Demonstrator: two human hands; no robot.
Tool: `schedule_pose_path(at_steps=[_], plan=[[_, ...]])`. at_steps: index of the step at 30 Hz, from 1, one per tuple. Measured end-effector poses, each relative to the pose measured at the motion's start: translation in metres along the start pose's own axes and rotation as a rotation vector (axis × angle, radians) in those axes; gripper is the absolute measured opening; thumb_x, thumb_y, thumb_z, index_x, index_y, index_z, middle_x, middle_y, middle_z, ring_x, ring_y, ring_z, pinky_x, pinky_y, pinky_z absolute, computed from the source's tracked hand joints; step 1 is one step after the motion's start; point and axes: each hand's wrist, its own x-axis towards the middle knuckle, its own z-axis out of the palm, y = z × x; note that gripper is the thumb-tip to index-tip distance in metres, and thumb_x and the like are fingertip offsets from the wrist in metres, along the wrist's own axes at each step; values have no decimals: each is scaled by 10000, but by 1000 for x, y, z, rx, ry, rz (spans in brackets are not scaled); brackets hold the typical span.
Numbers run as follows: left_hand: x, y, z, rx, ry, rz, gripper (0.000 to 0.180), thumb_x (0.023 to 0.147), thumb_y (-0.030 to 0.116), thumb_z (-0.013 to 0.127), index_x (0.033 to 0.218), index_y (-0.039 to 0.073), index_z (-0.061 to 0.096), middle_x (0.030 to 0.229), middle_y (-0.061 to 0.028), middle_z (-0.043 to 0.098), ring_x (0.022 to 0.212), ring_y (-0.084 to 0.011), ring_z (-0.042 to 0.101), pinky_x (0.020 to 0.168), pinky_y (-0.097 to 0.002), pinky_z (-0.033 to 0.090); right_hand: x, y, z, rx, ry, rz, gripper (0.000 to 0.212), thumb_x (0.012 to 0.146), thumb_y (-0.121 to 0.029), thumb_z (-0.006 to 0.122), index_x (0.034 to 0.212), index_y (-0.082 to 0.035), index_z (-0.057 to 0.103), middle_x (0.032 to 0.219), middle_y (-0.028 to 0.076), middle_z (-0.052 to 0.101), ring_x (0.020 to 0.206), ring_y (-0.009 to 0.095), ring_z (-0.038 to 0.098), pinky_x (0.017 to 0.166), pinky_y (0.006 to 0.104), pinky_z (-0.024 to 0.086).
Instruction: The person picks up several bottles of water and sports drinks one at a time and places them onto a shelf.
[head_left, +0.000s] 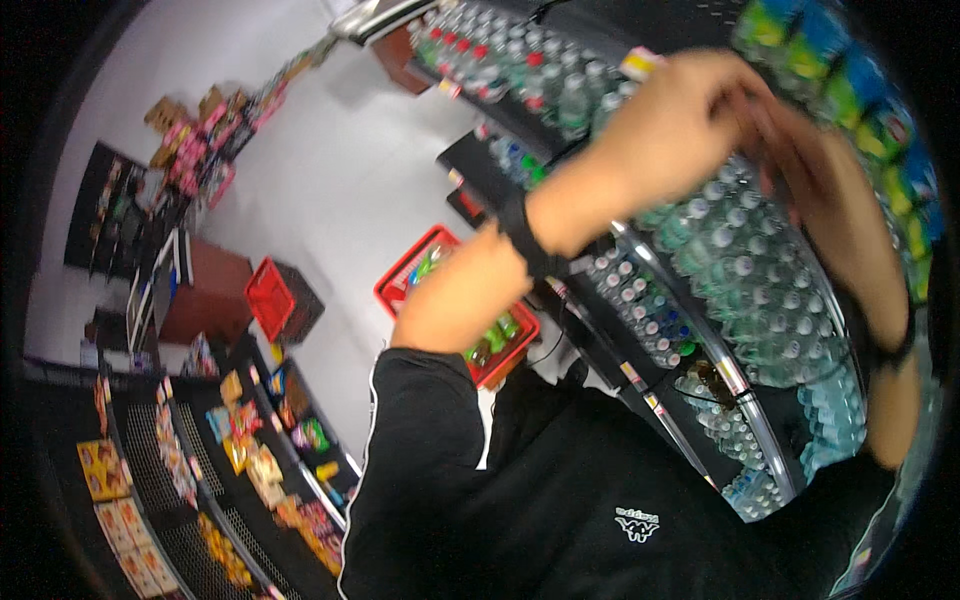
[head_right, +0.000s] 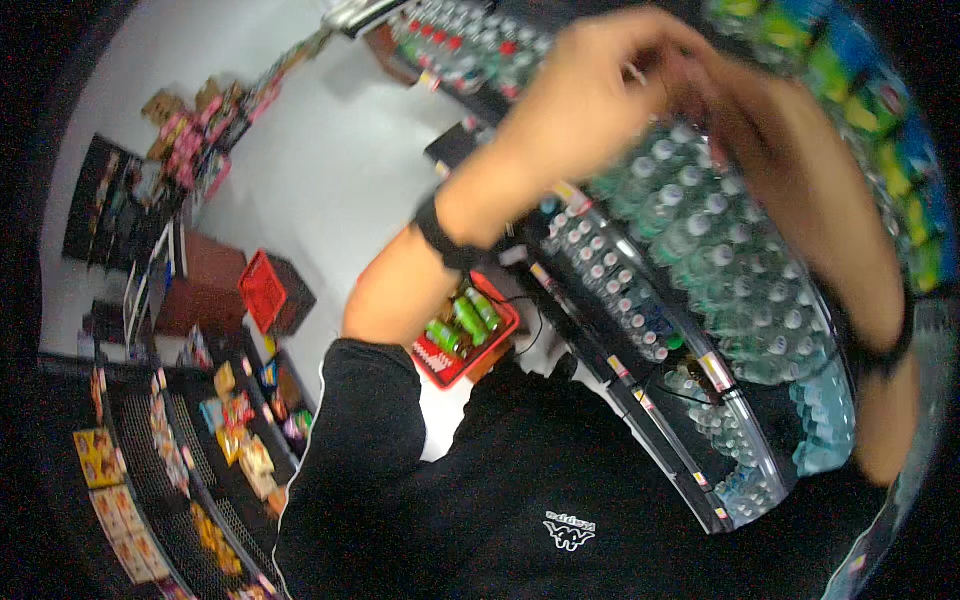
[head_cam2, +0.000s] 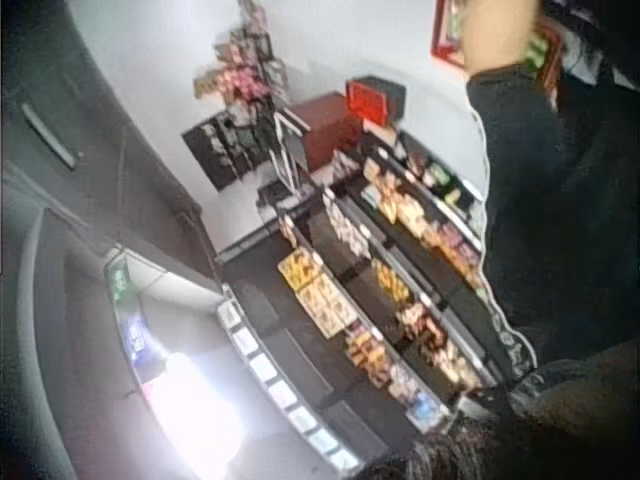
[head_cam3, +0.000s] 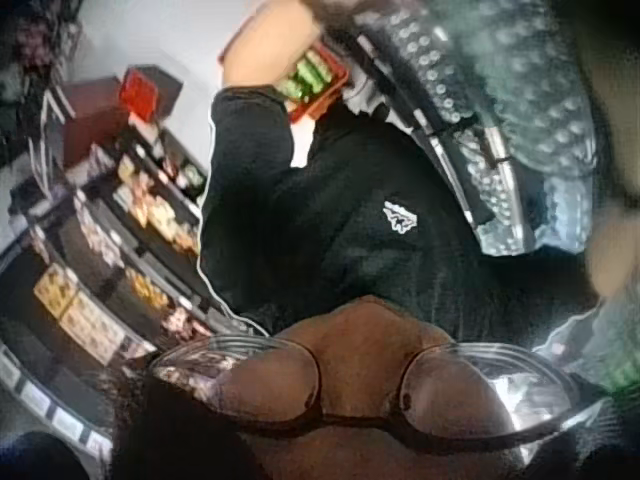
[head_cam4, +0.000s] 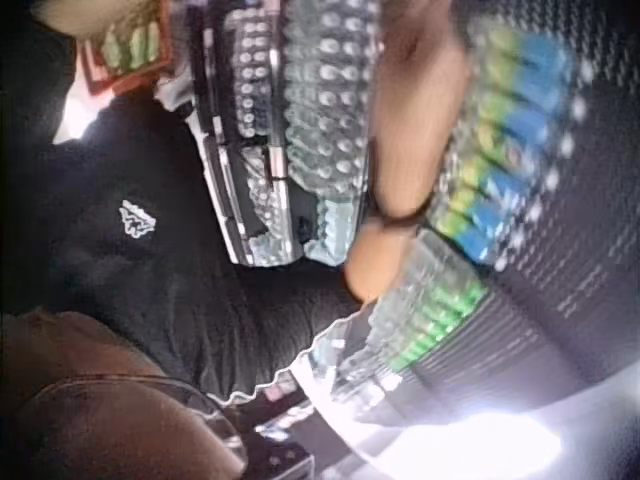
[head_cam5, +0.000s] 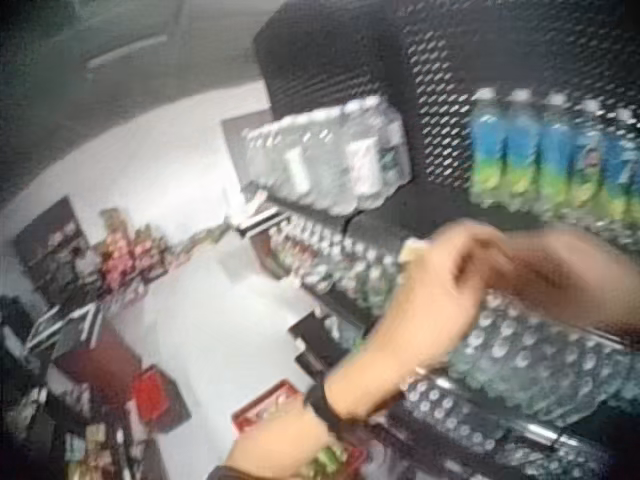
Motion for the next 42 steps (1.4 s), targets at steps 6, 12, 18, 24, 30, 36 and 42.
schedule_pose_path(at_steps=[6, 12, 18, 24, 30, 36, 42], plan=[[-176, -8, 5, -295, -71, -444, 204, 920, 130, 703, 1084, 14, 667, 921, -107, 715, 864, -174, 685, 776, -337, 536, -65, -29, 112, 462, -416, 233, 150, 914, 33, 519, 1006, 9, 635, 763, 127, 671, 686, 208, 684, 615, 333, 505], [-361, -138, -4, -555, -220, -966, 259, 975, 105, 590, 1212, 22, 654, 1008, -94, 714, 900, -188, 681, 798, -329, 556, -134, 14, 323, 596, -549, 482, 211, 937, -150, 544, 823, 1, 638, 688, 112, 600, 605, 156, 578, 580, 312, 440], [-535, -292, -90, -500, 813, -1505, 317, 960, 191, 525, 1193, 9, 637, 1040, -157, 715, 762, -251, 717, 571, -373, 557, -241, 88, 457, 272, -705, 656, 265, 971, -189, 509, 801, -28, 632, 796, 191, 650, 793, 349, 661, 668, 491, 492], [-608, -338, -143, -516, 1263, -1583, 343, 1023, 278, 487, 1242, 30, 574, 925, -115, 682, 693, -244, 675, 561, -398, 554, -317, 110, 450, 838, -956, 1219, 369, 1018, -336, 509, 899, -20, 659, 756, 93, 685, 611, 173, 661, 500, 277, 507], [-604, -411, -135, -901, 1389, -1526, 486, 1022, 405, 535, 1348, 48, 499, 1079, -141, 683, 863, -261, 688, 660, -410, 573, -482, 161, 365, 56, -915, 400, 422, 1059, -447, 472, 1033, -84, 684, 895, 103, 695, 808, 225, 666, 690, 420, 545], [-674, -427, -192, -1012, 1448, -1476, 672, 970, 670, 450, 1367, 130, 499, 1190, -103, 639, 958, -291, 666, 768, -473, 538, -465, 45, 350, 589, -1077, 1250, 423, 1061, -441, 466, 1065, -69, 670, 924, 100, 708, 787, 213, 684, 646, 377, 537], [-642, -455, -183, -1011, 1567, -1591, 505, 946, 636, 526, 1041, 149, 620, 930, -35, 602, 803, -199, 603, 693, -351, 546, -437, 0, 343, 695, -1004, 1426, 427, 1063, -434, 461, 1096, -55, 655, 953, 97, 721, 766, 200, 701, 603, 335, 530]])
